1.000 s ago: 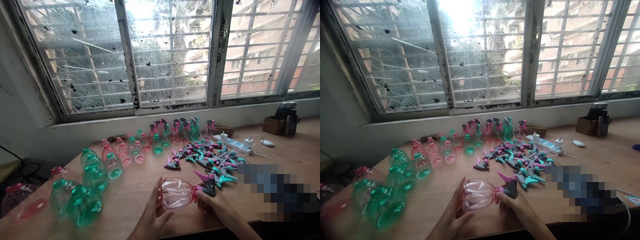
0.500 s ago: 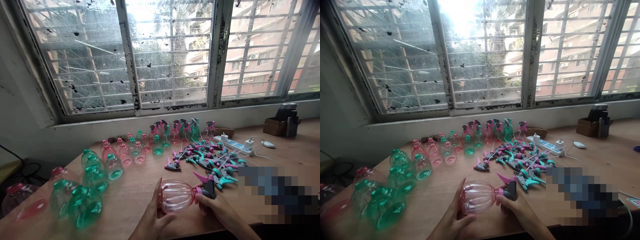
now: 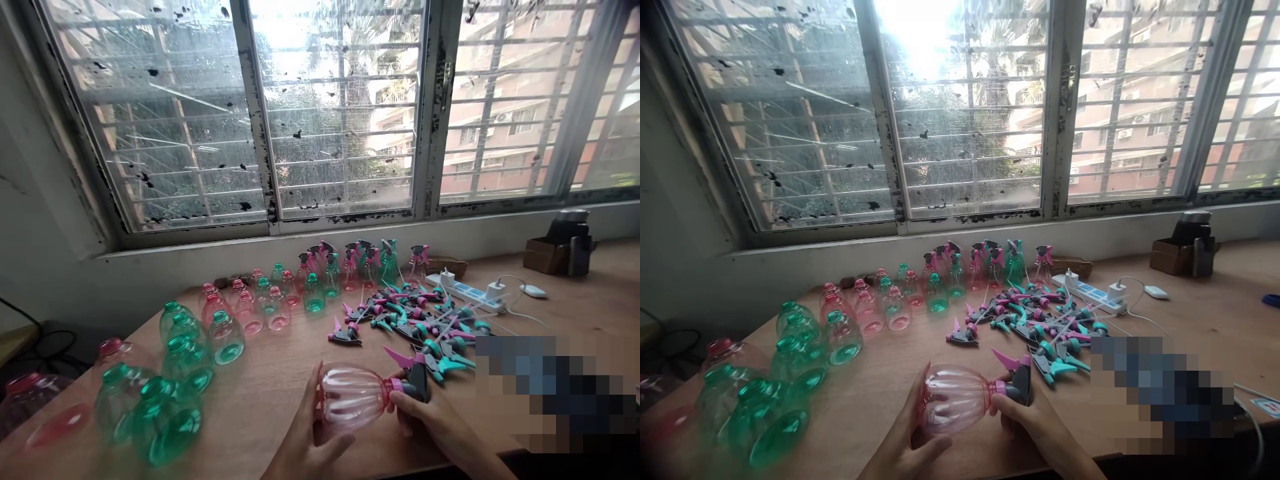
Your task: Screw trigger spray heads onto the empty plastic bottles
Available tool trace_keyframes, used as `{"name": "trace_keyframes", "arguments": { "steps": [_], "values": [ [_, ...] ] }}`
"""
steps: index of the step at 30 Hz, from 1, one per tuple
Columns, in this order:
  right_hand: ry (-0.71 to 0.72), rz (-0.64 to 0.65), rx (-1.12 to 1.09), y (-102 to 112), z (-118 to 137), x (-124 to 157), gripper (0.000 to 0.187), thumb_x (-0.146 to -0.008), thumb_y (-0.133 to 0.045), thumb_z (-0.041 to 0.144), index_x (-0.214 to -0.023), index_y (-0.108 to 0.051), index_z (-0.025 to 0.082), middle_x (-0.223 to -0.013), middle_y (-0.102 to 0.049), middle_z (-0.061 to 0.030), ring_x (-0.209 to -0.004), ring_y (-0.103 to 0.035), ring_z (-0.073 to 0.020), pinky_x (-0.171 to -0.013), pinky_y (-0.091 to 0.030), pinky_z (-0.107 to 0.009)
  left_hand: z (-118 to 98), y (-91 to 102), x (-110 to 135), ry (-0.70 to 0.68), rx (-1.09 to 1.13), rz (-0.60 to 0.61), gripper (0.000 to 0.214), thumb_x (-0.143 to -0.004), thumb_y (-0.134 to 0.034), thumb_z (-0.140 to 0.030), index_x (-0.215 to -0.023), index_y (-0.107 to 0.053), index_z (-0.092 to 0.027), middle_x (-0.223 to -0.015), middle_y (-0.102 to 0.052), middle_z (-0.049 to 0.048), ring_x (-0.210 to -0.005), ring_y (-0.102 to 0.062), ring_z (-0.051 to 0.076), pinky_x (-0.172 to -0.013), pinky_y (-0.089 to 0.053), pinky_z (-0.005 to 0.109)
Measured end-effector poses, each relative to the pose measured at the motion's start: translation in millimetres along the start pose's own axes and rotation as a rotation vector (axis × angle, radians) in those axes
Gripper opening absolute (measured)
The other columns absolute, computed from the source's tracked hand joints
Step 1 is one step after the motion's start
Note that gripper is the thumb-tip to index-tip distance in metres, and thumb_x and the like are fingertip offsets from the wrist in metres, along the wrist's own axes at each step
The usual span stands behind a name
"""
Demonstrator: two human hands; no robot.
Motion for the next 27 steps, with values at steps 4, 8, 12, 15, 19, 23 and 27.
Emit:
{"name": "trace_keyframes", "arguments": {
  "steps": [4, 8, 12, 15, 19, 23, 27],
  "values": [
    [-0.005, 0.001, 0.005, -0.3, 0.9, 0.1, 0.045, -0.078, -0.082, 0.048, -0.099, -0.055, 0.019, -0.061, -0.068, 0.0022, -0.047, -0.054, -0.0124, -0.049, -0.042, -0.025, 0.1, 0.9, -4.5, -0.098, -0.018, -0.006, 0.105, -0.083, -0.075, -0.044, -0.159, -0.005, -0.028, -0.152, -0.045, 0.0122, -0.136, -0.045, 0.034, -0.117, -0.031, 0.044],
    [0.003, 0.006, 0.013, -0.3, 0.6, 0.6, 0.045, -0.077, -0.082, 0.049, -0.099, -0.055, 0.019, -0.066, -0.071, 0.0004, -0.048, -0.056, -0.0122, -0.049, -0.043, -0.025, 15.7, 0.5, -8.2, -0.035, 0.111, 0.012, 0.124, -0.073, -0.084, -0.046, -0.159, 0.002, -0.025, -0.161, -0.033, 0.0139, -0.146, -0.031, 0.037, -0.121, -0.023, 0.047],
    [0.005, 0.020, 0.051, -2.2, 1.5, 0.6, 0.045, -0.077, -0.082, 0.050, -0.097, -0.057, 0.018, -0.055, -0.065, 0.0037, -0.046, -0.054, -0.0118, -0.049, -0.042, -0.024, 12.0, -1.4, -7.2, 0.004, 0.241, 0.016, 0.108, -0.080, -0.077, -0.050, -0.159, -0.009, -0.022, -0.156, -0.040, 0.0178, -0.141, -0.041, 0.038, -0.119, -0.028, 0.052],
    [0.006, 0.018, 0.081, -2.4, 3.7, 0.4, 0.044, -0.078, -0.081, 0.051, -0.096, -0.057, 0.018, -0.054, -0.063, 0.0048, -0.043, -0.052, -0.0104, -0.045, -0.040, -0.022, -5.5, -2.1, -6.3, -0.032, 0.240, -0.002, 0.093, -0.080, -0.081, -0.040, -0.154, -0.028, -0.024, -0.152, -0.048, 0.0159, -0.141, -0.042, 0.037, -0.119, -0.029, 0.051],
    [0.040, 0.022, 0.114, -1.6, 5.9, -0.1, 0.042, -0.080, -0.078, 0.051, -0.097, -0.056, 0.018, -0.067, -0.069, 0.0009, -0.039, -0.047, -0.0069, -0.039, -0.032, -0.019, -11.1, -3.8, -7.2, -0.049, 0.260, 0.002, 0.101, -0.076, -0.084, -0.033, -0.155, -0.022, -0.032, -0.161, -0.036, 0.0120, -0.145, -0.037, 0.036, -0.119, -0.030, 0.050],
    [0.026, 0.006, 0.120, 1.9, 0.8, -0.5, 0.042, -0.080, -0.078, 0.050, -0.098, -0.056, 0.019, -0.069, -0.071, -0.0001, -0.039, -0.048, -0.0070, -0.039, -0.033, -0.019, -6.6, -5.7, -7.9, -0.070, 0.255, 0.034, 0.114, -0.074, -0.086, -0.032, -0.158, -0.009, -0.030, -0.162, -0.034, 0.0129, -0.148, -0.032, 0.035, -0.122, -0.024, 0.049],
    [0.013, 0.011, 0.112, -0.9, 2.6, 0.9, 0.045, -0.076, -0.081, 0.049, -0.099, -0.058, 0.018, -0.059, -0.065, 0.0038, -0.040, -0.050, -0.0090, -0.041, -0.036, -0.020, -13.4, -4.4, -7.0, -0.031, 0.249, 0.008, 0.116, -0.070, -0.089, -0.035, -0.158, -0.015, -0.024, -0.160, -0.036, 0.0161, -0.146, -0.034, 0.038, -0.121, -0.027, 0.050]
  ]
}}
Point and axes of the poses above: each hand's wrist, its own x-axis away from the middle knuckle, its own y-axis out of the back of the hand, z = x × y, the point moved 10 cm from there along -x, towards the middle knuckle
